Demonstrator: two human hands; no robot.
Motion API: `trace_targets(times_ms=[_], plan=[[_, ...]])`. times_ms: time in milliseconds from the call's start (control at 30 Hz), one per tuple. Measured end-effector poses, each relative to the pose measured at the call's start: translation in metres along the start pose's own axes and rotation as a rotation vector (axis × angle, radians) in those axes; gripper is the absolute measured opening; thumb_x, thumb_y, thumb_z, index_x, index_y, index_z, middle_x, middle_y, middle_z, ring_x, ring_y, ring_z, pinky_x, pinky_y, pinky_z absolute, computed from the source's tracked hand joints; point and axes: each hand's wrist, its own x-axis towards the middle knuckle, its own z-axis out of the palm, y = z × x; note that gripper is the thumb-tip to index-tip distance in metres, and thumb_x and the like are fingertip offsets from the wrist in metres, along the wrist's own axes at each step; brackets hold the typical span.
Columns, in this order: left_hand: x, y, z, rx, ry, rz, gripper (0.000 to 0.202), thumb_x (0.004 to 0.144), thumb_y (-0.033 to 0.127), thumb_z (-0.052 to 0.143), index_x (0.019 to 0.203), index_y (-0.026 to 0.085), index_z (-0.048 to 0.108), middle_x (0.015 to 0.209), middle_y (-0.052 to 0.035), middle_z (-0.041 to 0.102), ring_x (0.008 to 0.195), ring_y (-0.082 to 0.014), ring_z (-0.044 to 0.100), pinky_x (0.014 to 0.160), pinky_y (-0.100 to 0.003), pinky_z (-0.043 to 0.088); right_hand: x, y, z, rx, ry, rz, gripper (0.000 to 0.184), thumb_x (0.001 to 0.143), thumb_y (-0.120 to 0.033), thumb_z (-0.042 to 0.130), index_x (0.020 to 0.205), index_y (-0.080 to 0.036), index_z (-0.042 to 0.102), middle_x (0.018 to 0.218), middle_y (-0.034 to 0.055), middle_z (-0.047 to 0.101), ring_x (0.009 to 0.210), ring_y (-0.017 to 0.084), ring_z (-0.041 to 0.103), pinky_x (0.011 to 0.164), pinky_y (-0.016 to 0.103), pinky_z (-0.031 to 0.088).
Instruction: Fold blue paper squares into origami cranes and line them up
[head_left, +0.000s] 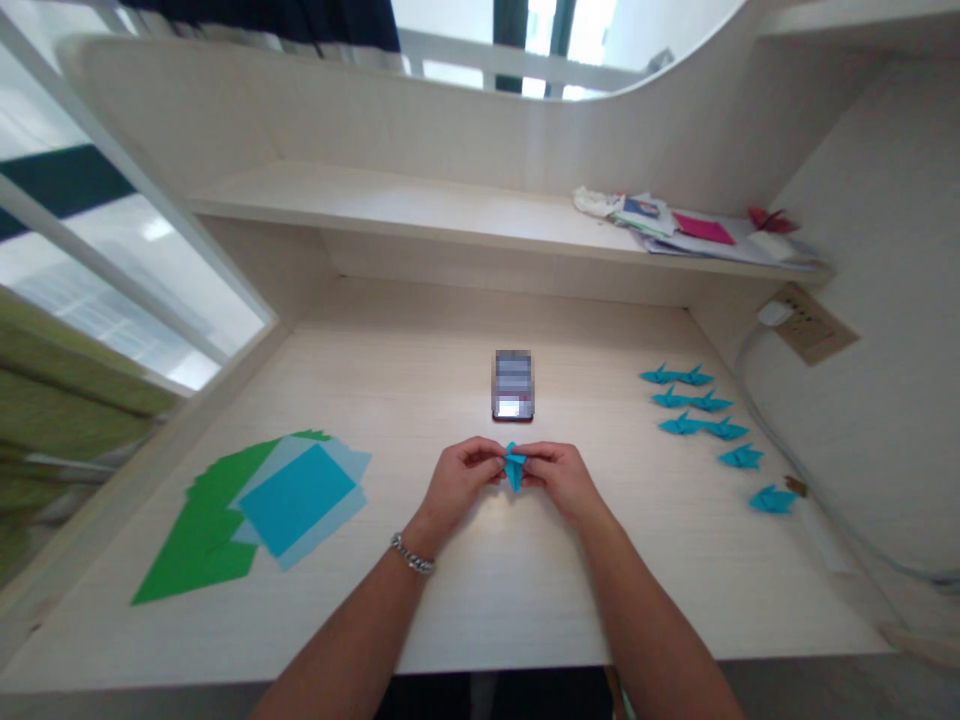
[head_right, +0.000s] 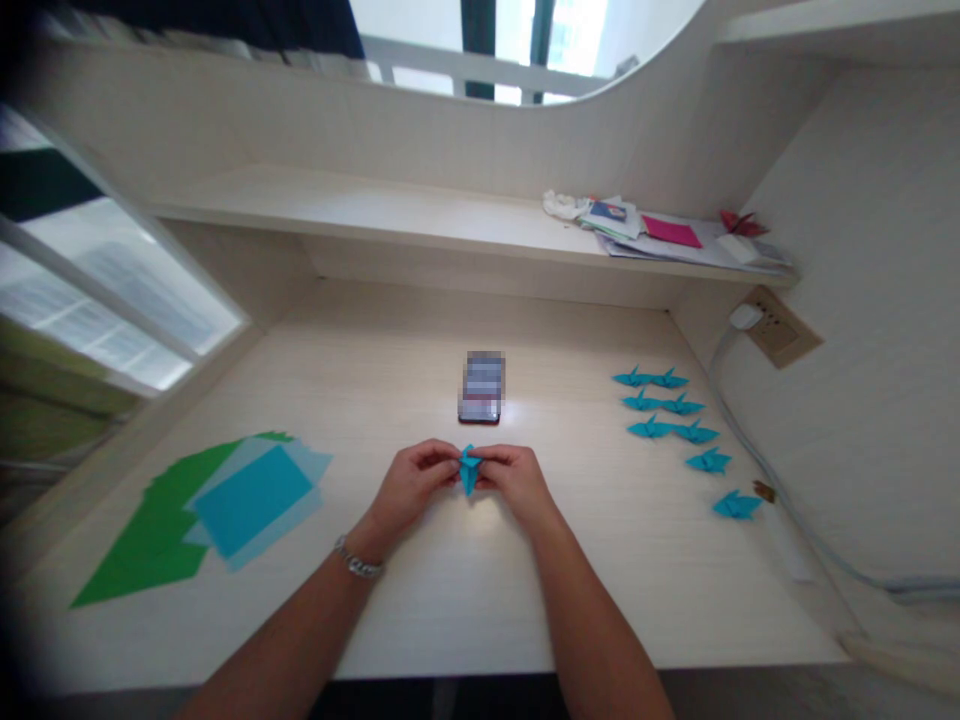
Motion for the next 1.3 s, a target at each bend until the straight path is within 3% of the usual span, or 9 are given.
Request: trace_targets(times_ms=[333,600,800,967,1200,1300], plan=[[-0.002,-0.003,-0.001,-0.076,-0.030,0.002,0.012,0.071,0.020,0.064,0.079,0.012,0.069,0.068,-0.0043,0.068,0.061,-0.0136,0.061,0.063,-0.026,0.051,-0.003,-0.004,0.000,0.099,-0.008,-0.008,0.023,0.063,-0.029,0.071,0.080,-0.014,0.075,0.077,0.0090,0.073,0.069,0.021,0.067,0.066,0.034,0.053],[0.000,-0.006,0.005,-0.128,0.042,-0.046,0.025,0.064,0.026,0.076,0.080,0.014,0.061,0.065,-0.0012,0.065,0.061,-0.0139,0.063,0.062,-0.027,0.053,0.001,0.002,0.002,0.030,0.068,-0.115,0.025,0.058,-0.027,0.077,0.080,-0.016,0.073,0.076,0.0060,0.073,0.065,0.019,0.066,0.067,0.035,0.054],[-0.002,-0.009,0.010,-0.108,-0.061,-0.137,0.028,0.069,0.033,0.073,0.081,0.011,0.060,0.070,-0.0069,0.068,0.061,-0.0158,0.064,0.062,-0.030,0.053,0.006,0.009,0.003,-0.048,0.155,-0.224,0.020,0.063,-0.025,0.074,0.081,-0.016,0.071,0.076,0.0052,0.073,0.069,0.019,0.067,0.071,0.034,0.053],[-0.002,-0.011,0.011,-0.031,-0.098,-0.127,0.030,0.069,0.035,0.072,0.081,0.010,0.062,0.070,-0.0096,0.069,0.059,-0.0165,0.065,0.060,-0.029,0.053,0.006,0.010,0.007,-0.068,0.213,-0.253,0.018,0.064,-0.025,0.073,0.078,-0.016,0.069,0.073,0.0042,0.072,0.067,0.017,0.066,0.068,0.031,0.052],[-0.002,-0.013,0.010,0.036,-0.117,-0.114,0.028,0.069,0.036,0.072,0.074,0.011,0.060,0.061,-0.0064,0.067,0.050,-0.0141,0.060,0.052,-0.026,0.049,0.005,0.008,0.005,-0.001,0.165,-0.204,0.038,0.057,-0.026,0.079,0.086,-0.019,0.055,0.068,0.0007,0.070,0.061,0.016,0.065,0.061,0.029,0.050],[-0.004,-0.010,0.012,0.046,-0.117,-0.107,0.028,0.070,0.038,0.070,0.075,0.012,0.060,0.061,-0.0054,0.066,0.050,-0.0139,0.060,0.052,-0.026,0.048,0.006,0.010,0.004,-0.049,0.198,-0.219,0.038,0.058,-0.027,0.079,0.085,-0.019,0.053,0.066,0.0003,0.069,0.058,0.015,0.063,0.058,0.026,0.047]])
